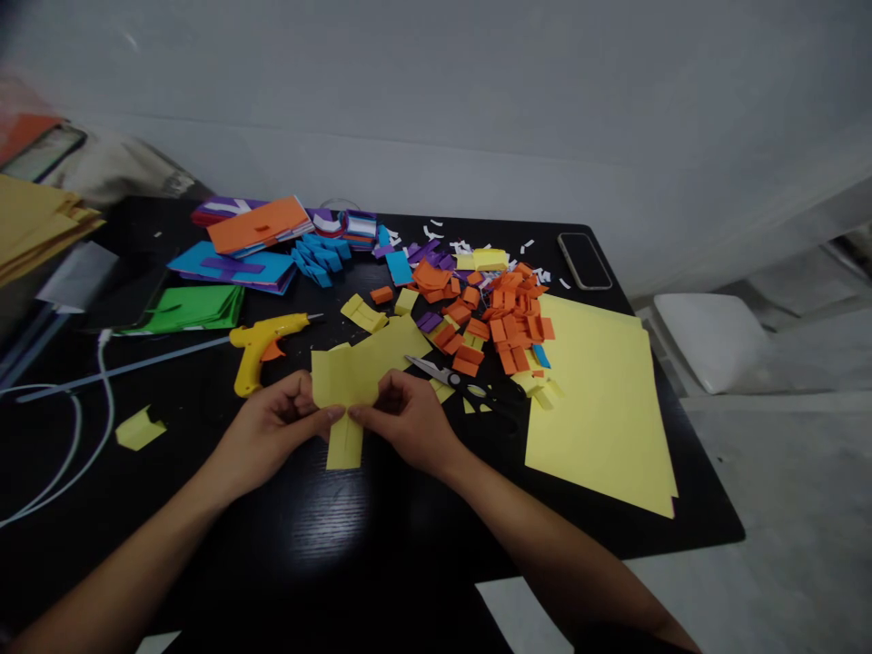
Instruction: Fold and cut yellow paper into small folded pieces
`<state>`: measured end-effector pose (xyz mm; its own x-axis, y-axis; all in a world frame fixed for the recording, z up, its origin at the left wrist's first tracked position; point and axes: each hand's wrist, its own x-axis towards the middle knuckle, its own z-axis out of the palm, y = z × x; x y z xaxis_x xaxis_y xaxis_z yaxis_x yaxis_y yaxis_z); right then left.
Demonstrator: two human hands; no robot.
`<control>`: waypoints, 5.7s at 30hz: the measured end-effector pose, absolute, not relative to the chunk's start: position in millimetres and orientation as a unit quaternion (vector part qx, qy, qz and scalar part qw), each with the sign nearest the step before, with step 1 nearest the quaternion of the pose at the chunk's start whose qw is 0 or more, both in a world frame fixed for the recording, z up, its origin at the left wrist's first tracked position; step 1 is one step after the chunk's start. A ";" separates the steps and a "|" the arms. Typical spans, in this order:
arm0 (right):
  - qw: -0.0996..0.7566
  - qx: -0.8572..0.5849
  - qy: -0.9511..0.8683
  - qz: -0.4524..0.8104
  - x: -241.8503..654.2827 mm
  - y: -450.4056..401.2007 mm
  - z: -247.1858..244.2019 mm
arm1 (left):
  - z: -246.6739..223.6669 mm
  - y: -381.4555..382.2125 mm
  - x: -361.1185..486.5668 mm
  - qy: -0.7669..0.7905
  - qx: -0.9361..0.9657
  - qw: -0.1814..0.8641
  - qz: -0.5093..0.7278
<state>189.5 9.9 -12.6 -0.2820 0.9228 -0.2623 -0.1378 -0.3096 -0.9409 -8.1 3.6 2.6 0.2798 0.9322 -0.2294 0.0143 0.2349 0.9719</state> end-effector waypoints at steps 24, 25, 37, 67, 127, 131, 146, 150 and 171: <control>0.398 -0.449 -0.421 0.680 189.0 10.1 -16.2 | 5.7 4.7 -12.6 0.435 0.493 0.652 0.377; 0.399 -0.449 -0.423 0.678 189.1 10.0 -16.2 | 5.5 4.9 -12.6 0.435 0.493 0.652 0.378; 0.391 -0.465 -0.424 0.672 188.4 8.0 -17.1 | 2.0 4.0 -9.0 0.462 0.488 0.639 0.374; 0.368 -0.444 -0.463 0.673 190.4 7.5 -9.2 | 5.3 4.4 -14.1 0.460 0.502 0.636 0.364; 0.376 -0.434 -0.440 0.691 192.6 10.7 -13.4 | 7.5 5.3 -13.0 0.437 0.454 0.681 0.373; 0.376 -0.440 -0.434 0.691 193.8 12.0 -13.6 | 6.4 6.3 -14.4 0.441 0.457 0.672 0.381; 0.373 -0.398 -0.413 0.730 191.2 9.9 -6.8 | 4.2 4.3 -12.7 0.465 0.464 0.647 0.387; 0.373 -0.375 -0.413 0.742 193.1 10.9 -4.2 | 2.9 4.9 -12.7 0.467 0.444 0.654 0.396; 0.422 -0.483 -0.447 0.624 187.3 7.7 -11.0 | -0.1 1.1 -10.7 0.440 0.490 0.620 0.426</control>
